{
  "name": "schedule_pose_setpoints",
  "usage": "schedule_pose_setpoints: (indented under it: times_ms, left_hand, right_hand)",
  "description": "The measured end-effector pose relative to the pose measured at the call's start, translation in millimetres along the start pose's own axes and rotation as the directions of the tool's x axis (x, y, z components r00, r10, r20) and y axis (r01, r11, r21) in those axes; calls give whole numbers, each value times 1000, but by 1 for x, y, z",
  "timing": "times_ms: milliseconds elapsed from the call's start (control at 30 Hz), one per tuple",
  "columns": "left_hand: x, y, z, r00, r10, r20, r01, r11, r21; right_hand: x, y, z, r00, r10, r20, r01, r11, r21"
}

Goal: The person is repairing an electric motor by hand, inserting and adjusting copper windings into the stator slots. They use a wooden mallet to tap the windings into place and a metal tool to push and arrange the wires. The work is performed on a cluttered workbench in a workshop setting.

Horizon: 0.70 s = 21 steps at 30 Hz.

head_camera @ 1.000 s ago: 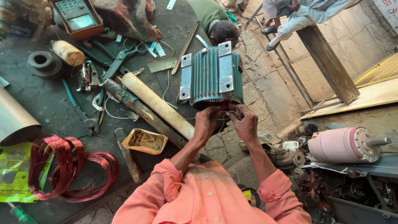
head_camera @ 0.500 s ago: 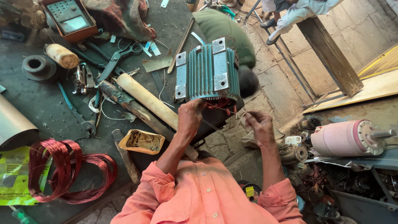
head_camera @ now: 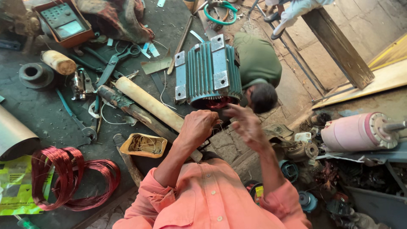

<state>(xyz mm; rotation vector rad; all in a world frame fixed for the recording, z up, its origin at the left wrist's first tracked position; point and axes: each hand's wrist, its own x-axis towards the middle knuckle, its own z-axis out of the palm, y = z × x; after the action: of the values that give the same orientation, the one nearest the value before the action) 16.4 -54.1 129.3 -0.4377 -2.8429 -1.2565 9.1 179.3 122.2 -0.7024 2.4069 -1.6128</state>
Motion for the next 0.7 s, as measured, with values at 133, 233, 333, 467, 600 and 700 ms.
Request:
schedule_pose_setpoints:
  times_ms: [133,233,333,467,600,700]
  left_hand:
    - [-8,15,-22,935,111,-338,-199,950,-240]
    - [-17,12,-53,868,-108,-485,-168,855,-490]
    - [-35,-2,-94,734,-144,-663,-131,929,-347]
    - [-47,-9,-128,544,-149,-825,-182,940,-290]
    - [-50,-5,-143,466,-197,-862,-201,926,-320]
    - [-45,-3,-160,397,-68,-915,-292,936,-197]
  right_hand:
    - [9,16,14,989,87,120,-128,912,390]
    - [-8,37,-8,982,186,-25,-164,916,365]
    - [-40,62,-38,985,162,-63,-92,793,602]
    - [-82,94,-63,948,311,-72,-237,837,494]
    - [-99,119,-68,873,486,-40,-478,869,125]
    - [-100,127,-64,851,518,-85,-524,847,-87]
